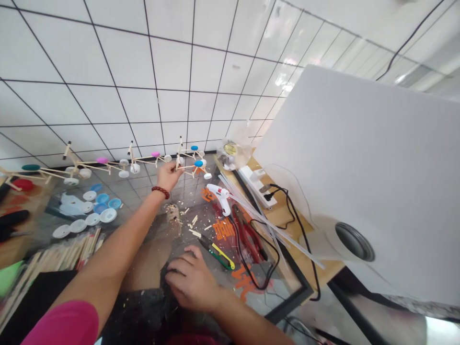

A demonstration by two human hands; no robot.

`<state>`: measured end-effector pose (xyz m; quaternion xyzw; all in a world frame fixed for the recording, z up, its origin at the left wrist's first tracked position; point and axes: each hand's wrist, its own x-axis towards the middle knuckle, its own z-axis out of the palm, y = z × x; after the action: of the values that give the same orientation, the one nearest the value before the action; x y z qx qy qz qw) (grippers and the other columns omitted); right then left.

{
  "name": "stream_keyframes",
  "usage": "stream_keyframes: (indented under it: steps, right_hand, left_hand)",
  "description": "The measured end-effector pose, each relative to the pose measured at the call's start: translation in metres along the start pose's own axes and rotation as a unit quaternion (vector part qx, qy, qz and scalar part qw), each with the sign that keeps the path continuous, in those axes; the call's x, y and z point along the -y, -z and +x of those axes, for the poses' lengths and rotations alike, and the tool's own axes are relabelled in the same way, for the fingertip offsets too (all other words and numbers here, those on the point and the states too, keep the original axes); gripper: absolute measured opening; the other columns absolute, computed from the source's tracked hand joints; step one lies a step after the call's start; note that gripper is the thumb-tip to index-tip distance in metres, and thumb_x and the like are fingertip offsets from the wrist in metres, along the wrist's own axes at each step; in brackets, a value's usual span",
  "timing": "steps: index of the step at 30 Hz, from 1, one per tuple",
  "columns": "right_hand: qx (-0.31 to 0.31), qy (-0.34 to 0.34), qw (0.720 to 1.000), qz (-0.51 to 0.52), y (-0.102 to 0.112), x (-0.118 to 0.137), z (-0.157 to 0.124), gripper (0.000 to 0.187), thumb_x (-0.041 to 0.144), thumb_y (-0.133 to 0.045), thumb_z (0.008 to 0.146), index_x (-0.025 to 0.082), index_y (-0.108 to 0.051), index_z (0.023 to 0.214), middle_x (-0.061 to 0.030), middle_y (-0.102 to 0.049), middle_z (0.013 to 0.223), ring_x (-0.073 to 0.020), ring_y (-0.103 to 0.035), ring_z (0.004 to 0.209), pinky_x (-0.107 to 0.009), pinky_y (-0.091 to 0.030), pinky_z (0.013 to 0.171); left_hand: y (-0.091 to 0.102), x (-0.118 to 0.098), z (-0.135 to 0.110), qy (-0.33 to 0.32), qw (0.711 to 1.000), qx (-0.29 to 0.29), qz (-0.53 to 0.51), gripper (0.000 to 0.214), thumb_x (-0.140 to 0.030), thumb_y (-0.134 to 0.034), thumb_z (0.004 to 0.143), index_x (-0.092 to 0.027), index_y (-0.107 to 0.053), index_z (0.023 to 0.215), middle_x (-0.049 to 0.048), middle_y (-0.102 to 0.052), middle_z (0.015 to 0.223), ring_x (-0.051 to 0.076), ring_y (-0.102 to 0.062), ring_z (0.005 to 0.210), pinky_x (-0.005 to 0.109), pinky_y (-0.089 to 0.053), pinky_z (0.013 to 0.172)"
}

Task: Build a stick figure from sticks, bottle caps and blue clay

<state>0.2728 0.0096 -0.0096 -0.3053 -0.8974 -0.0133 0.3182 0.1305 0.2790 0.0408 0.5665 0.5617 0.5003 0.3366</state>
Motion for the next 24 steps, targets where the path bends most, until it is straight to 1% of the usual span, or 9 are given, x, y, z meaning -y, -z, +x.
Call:
stream_keyframes:
  steps: [4, 8, 12, 16, 18, 21, 22, 24]
  right_hand:
    - [-0.008, 0.004, 1.000, -0.006, 0.000, 0.000, 0.000, 0.020, 0.034, -0.071, 0.071, 0.046, -0.074, 0.056, 0.0130, -0.086, 0.091, -0.0165, -0.079, 0.072, -0.042, -0.066, 0.087]
    - [-0.010, 0.009, 1.000, -0.010, 0.000, -0.001, 0.001, 0.019, 0.034, -0.071, 0.070, 0.046, -0.074, 0.055, 0.0127, -0.086, 0.090, -0.0164, -0.079, 0.073, -0.043, -0.064, 0.087]
    - [-0.014, 0.002, 1.000, -0.013, -0.001, -0.001, 0.001, 0.021, 0.035, -0.067, 0.075, 0.045, -0.073, 0.056, 0.0138, -0.085, 0.093, -0.0156, -0.077, 0.072, -0.042, -0.064, 0.087]
    - [-0.013, -0.004, 1.000, 0.007, -0.003, -0.001, -0.001, 0.017, 0.035, -0.066, 0.080, 0.040, -0.073, 0.065, 0.0111, -0.085, 0.096, -0.0157, -0.075, 0.073, -0.044, -0.064, 0.087]
    - [-0.009, -0.012, 1.000, 0.019, -0.004, 0.001, -0.003, 0.011, 0.031, -0.068, 0.082, 0.037, -0.075, 0.076, 0.0084, -0.085, 0.098, -0.0161, -0.074, 0.075, -0.046, -0.062, 0.091]
    - [-0.018, -0.025, 0.999, 0.044, -0.005, 0.003, -0.005, 0.007, 0.023, -0.069, 0.087, 0.026, -0.073, 0.092, 0.0035, -0.083, 0.098, -0.0163, -0.071, 0.080, -0.047, -0.054, 0.100]
    - [-0.020, -0.027, 0.998, 0.051, -0.005, 0.004, -0.006, 0.006, 0.022, -0.069, 0.090, 0.024, -0.072, 0.095, 0.0027, -0.082, 0.098, -0.0163, -0.070, 0.081, -0.047, -0.051, 0.102]
    - [-0.019, -0.032, 0.997, 0.061, -0.005, 0.004, -0.007, 0.004, 0.021, -0.067, 0.093, 0.023, -0.069, 0.096, 0.0024, -0.081, 0.098, -0.0167, -0.068, 0.083, -0.047, -0.046, 0.105]
  left_hand:
    - [-0.003, 0.002, 0.005, -0.005, 1.000, 0.002, -0.004, 0.012, -0.029, -0.077, 0.068, -0.020, -0.072, 0.073, -0.0019, -0.061, 0.069, 0.017, -0.051, 0.070, 0.031, -0.041, 0.071]
    - [-0.004, 0.005, 0.007, -0.011, 1.000, 0.004, -0.010, 0.013, -0.030, -0.078, 0.068, -0.020, -0.071, 0.072, -0.0022, -0.060, 0.067, 0.018, -0.052, 0.071, 0.032, -0.043, 0.072]
    - [-0.005, 0.007, 0.005, -0.021, 0.999, 0.016, -0.027, 0.013, -0.030, -0.079, 0.069, -0.020, -0.071, 0.072, 0.0011, -0.068, 0.076, 0.020, -0.059, 0.077, 0.033, -0.049, 0.078]
    - [-0.008, 0.008, 0.005, -0.027, 0.999, 0.023, -0.036, 0.014, -0.028, -0.082, 0.068, -0.019, -0.073, 0.074, 0.0021, -0.070, 0.079, 0.020, -0.063, 0.080, 0.035, -0.052, 0.082]
    - [-0.010, 0.008, 0.007, -0.028, 0.999, 0.020, -0.036, 0.013, -0.027, -0.081, 0.068, -0.019, -0.073, 0.074, 0.0011, -0.069, 0.076, 0.020, -0.062, 0.079, 0.035, -0.053, 0.082]
    - [-0.012, 0.009, 0.009, -0.027, 0.999, 0.012, -0.035, 0.013, -0.029, -0.081, 0.068, -0.019, -0.074, 0.073, 0.0006, -0.069, 0.075, 0.021, -0.063, 0.078, 0.036, -0.054, 0.082]
    - [-0.011, 0.009, 0.008, -0.027, 0.999, 0.011, -0.035, 0.014, -0.029, -0.081, 0.067, -0.019, -0.074, 0.074, 0.0010, -0.071, 0.076, 0.021, -0.064, 0.079, 0.037, -0.055, 0.082]
    - [-0.002, 0.008, 0.005, -0.027, 0.999, 0.011, -0.035, 0.016, -0.031, -0.082, 0.067, -0.019, -0.075, 0.075, 0.0028, -0.075, 0.081, 0.023, -0.068, 0.083, 0.039, -0.057, 0.085]
